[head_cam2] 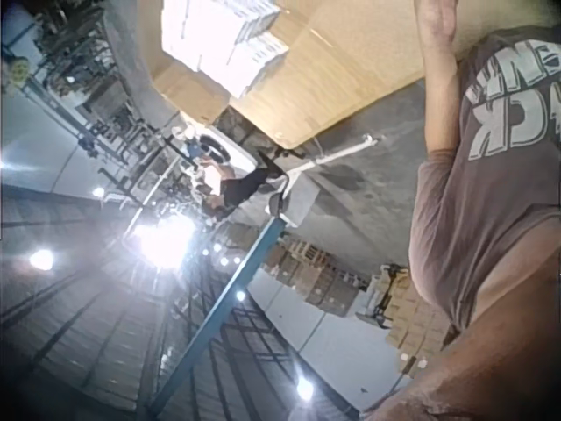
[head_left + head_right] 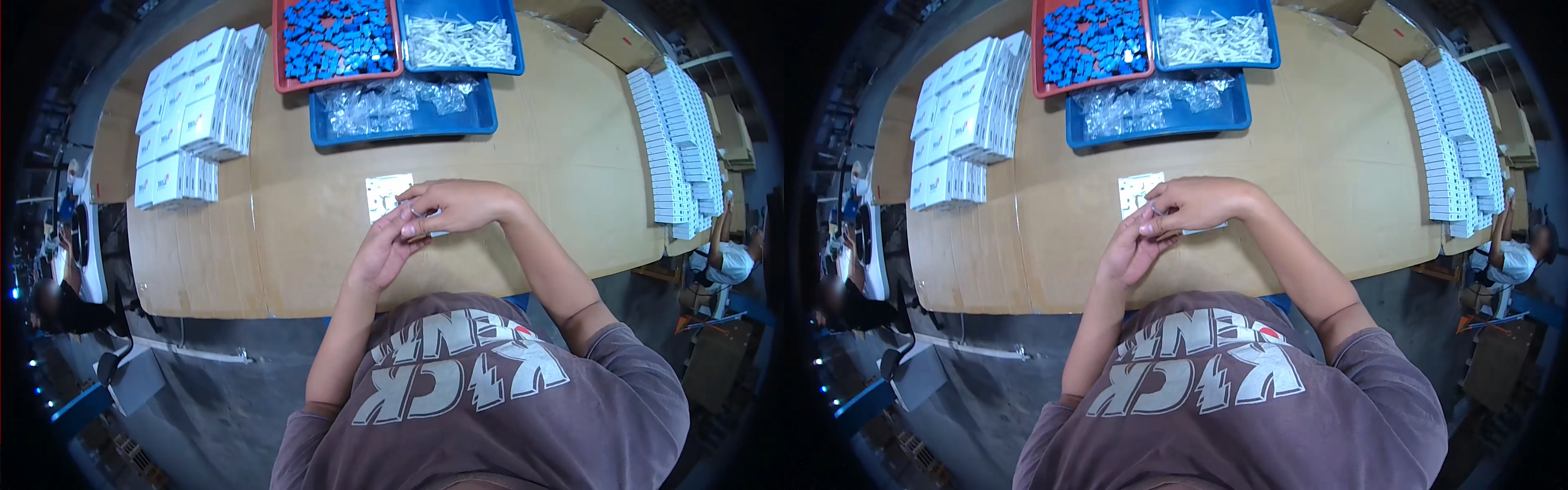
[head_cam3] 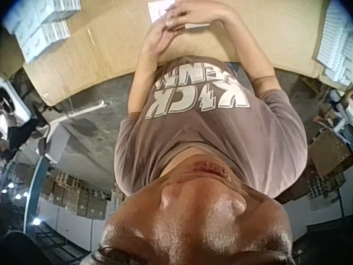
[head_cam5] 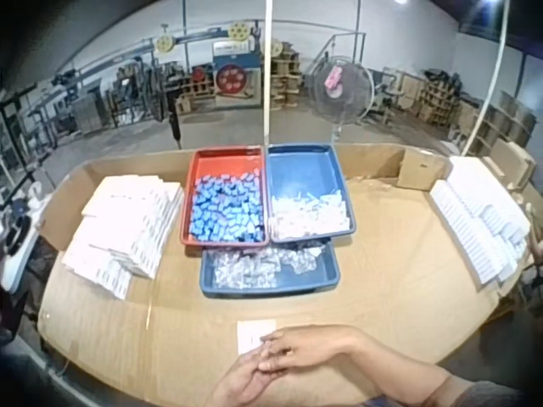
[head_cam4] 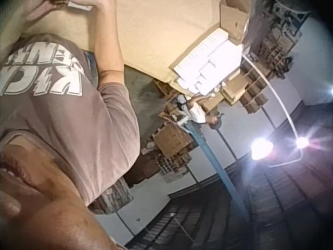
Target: Packing electronic or industrial parts into small white boxes and organizing the boxes into stacks.
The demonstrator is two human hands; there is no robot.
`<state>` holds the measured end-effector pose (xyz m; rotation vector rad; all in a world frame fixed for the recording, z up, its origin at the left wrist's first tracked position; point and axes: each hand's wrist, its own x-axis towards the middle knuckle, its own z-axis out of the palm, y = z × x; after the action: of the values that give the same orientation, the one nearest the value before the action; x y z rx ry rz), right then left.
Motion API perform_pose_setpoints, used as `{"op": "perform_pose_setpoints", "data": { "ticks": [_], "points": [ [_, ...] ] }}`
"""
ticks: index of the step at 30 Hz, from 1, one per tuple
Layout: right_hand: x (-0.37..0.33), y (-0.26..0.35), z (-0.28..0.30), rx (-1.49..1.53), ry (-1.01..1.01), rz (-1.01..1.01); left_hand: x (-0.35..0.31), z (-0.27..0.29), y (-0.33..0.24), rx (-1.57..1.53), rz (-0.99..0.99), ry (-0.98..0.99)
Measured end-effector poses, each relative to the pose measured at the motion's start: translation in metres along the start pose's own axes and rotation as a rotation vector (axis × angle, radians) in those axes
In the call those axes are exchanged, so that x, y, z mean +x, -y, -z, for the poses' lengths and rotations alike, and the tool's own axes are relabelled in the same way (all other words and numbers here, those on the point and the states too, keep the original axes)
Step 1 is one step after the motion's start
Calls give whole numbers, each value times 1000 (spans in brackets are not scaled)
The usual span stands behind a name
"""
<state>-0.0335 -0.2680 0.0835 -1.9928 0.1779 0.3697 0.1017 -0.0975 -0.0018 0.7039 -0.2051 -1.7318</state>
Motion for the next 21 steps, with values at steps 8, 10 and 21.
{"op": "perform_pose_setpoints", "data": {
  "ticks": [8,10,21],
  "points": [
    [-6,6,-2,-142,-19,-149,-6,-2,-2,-1,17,42],
    [-3,11,-4,-166,2,-203,-5,5,0,16,27,27],
    [-10,-20,50,126,-242,55,-5,23,7,-252,23,134]
  ]
}}
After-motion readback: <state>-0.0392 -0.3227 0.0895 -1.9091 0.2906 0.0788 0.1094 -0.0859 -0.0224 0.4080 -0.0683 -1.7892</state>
